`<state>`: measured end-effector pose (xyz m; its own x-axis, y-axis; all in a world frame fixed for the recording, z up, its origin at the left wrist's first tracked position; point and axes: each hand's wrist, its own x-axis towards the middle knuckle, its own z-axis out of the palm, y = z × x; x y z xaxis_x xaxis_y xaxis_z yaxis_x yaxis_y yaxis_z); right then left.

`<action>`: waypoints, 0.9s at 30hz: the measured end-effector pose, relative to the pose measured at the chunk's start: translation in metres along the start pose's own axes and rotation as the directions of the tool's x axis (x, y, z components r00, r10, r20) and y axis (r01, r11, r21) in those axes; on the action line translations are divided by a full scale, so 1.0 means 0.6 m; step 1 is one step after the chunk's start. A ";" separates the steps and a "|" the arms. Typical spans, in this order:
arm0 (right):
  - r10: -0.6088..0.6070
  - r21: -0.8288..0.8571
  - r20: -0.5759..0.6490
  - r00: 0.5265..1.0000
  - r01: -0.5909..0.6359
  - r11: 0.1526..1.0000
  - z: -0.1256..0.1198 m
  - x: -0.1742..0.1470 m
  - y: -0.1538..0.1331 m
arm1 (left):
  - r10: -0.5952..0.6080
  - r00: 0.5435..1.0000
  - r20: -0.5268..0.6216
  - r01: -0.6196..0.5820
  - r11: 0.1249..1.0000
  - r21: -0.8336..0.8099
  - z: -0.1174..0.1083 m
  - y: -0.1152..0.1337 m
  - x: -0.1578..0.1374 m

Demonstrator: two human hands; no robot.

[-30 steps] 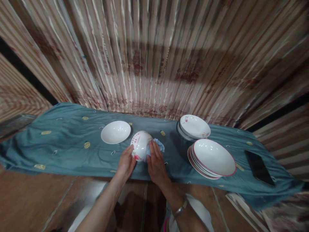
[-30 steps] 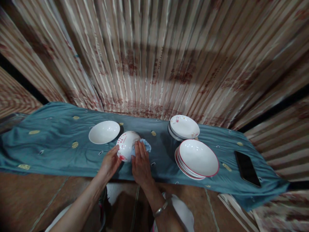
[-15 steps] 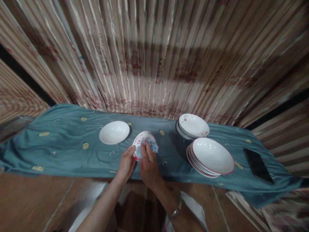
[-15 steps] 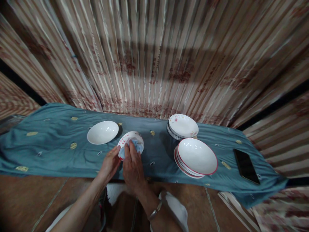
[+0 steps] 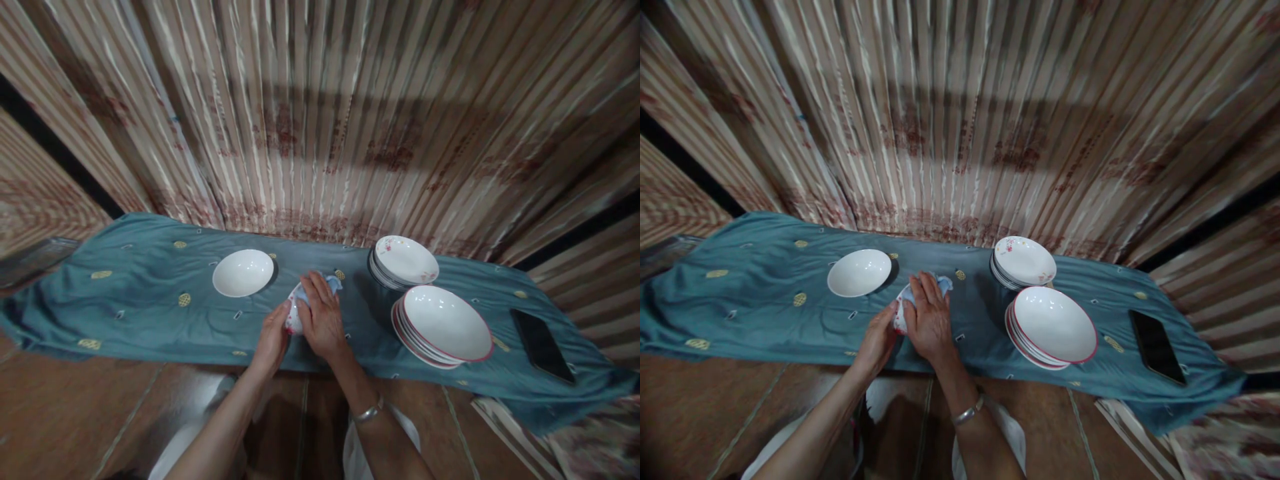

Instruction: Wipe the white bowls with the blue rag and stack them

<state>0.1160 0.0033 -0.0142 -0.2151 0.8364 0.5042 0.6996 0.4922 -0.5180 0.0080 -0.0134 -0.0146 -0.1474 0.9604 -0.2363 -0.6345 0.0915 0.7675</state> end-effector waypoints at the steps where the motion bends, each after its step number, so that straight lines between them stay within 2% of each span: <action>1: 0.029 0.036 0.000 1.000 -0.029 0.999 -0.002 0.003 0.004 | -0.006 1.000 0.006 0.006 1.000 0.008 0.002 0.002 -0.001; 6: 0.186 0.279 -0.009 0.983 -0.176 0.944 -0.006 0.014 0.031 | -0.022 0.999 0.025 0.020 0.998 0.056 0.001 0.005 -0.004; 9: 0.302 0.429 0.008 0.953 -0.276 0.860 -0.002 0.016 0.048 | -0.024 1.000 0.012 0.022 0.996 0.085 -0.004 0.003 -0.003; 14: 0.478 0.590 0.070 0.876 -0.423 0.688 0.017 0.014 0.071 | -0.031 0.999 -0.022 0.032 0.997 0.075 -0.008 0.004 0.000; 20: 0.562 0.706 0.118 0.818 -0.467 0.532 0.049 0.009 0.092 | -0.030 0.997 -0.066 0.033 0.998 0.050 -0.016 0.004 0.007; 27: 0.633 0.747 0.138 0.761 -0.500 0.438 0.078 0.002 0.105 | -0.034 0.996 -0.088 0.034 0.999 -0.001 -0.024 0.000 0.011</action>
<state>0.1279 0.0465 -0.0789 0.1852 0.9819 -0.0398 -0.0957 -0.0223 -0.9952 -0.0039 -0.0106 -0.0249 -0.1921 0.9300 -0.3134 -0.6396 0.1236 0.7587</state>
